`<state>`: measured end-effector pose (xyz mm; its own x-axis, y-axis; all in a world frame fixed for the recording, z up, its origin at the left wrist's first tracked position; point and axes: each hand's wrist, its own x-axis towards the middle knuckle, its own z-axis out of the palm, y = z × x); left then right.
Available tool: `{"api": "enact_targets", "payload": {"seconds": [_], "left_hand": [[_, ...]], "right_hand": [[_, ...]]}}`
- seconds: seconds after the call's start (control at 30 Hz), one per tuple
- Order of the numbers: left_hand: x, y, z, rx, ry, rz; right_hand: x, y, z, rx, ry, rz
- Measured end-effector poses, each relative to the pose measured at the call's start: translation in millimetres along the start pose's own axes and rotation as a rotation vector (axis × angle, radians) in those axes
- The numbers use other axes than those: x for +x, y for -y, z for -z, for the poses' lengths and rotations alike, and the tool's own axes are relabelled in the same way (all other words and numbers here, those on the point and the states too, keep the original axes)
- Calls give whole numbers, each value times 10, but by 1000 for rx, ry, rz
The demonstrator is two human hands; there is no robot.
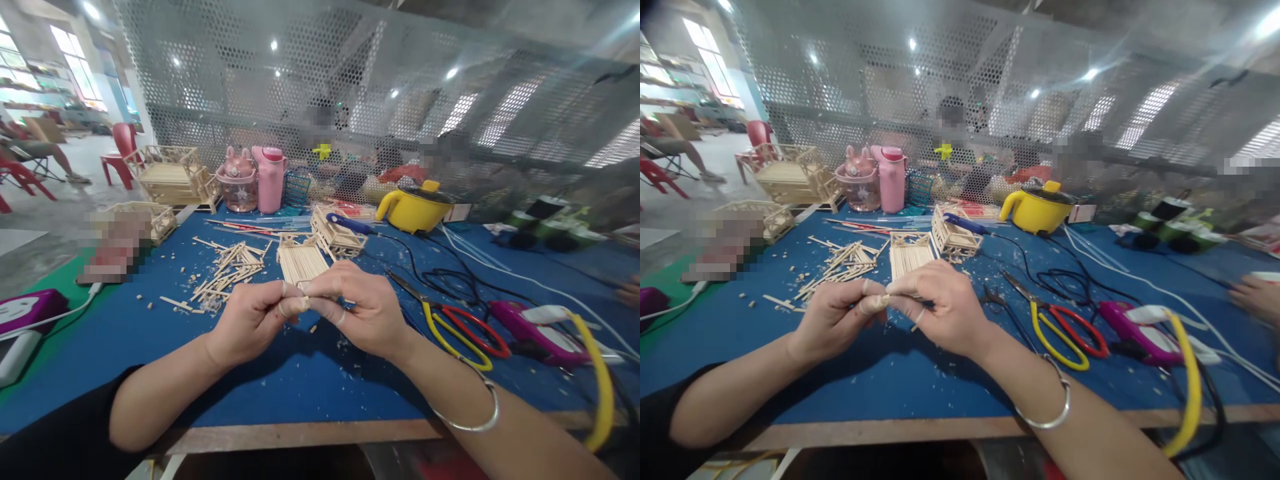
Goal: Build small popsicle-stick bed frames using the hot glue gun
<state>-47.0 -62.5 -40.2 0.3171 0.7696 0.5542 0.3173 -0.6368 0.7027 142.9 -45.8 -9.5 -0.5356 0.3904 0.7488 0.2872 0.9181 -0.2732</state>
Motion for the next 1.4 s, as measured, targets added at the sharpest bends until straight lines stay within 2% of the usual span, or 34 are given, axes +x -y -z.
{"api": "enact_targets", "payload": {"seconds": [0.13,0.27,0.3,0.33,0.43,0.5,0.7,1.0,1.4], "left_hand": [[6,20,26,34,-30,23],[65,101,97,-8,-247,206],[82,125,115,18,-243,258],[97,149,128,65,-189,298],[115,206,136,193,96,371],[109,226,113,204,198,379],[97,253,2,120,130,331],[104,280,-49,18,78,388],[110,259,-55,-4,65,459]], "right_hand": [[22,27,28,-23,-11,-64],[4,-46,108,-161,81,-238],[-17,-75,109,-201,123,-264],[-42,-102,99,-234,159,-278],[-122,-160,12,-277,188,-294],[-164,-178,-62,-280,172,-310],[-217,-223,-195,-309,126,-337],[-232,-222,-265,-289,88,-332],[-214,-226,-263,-278,144,-345]]}}
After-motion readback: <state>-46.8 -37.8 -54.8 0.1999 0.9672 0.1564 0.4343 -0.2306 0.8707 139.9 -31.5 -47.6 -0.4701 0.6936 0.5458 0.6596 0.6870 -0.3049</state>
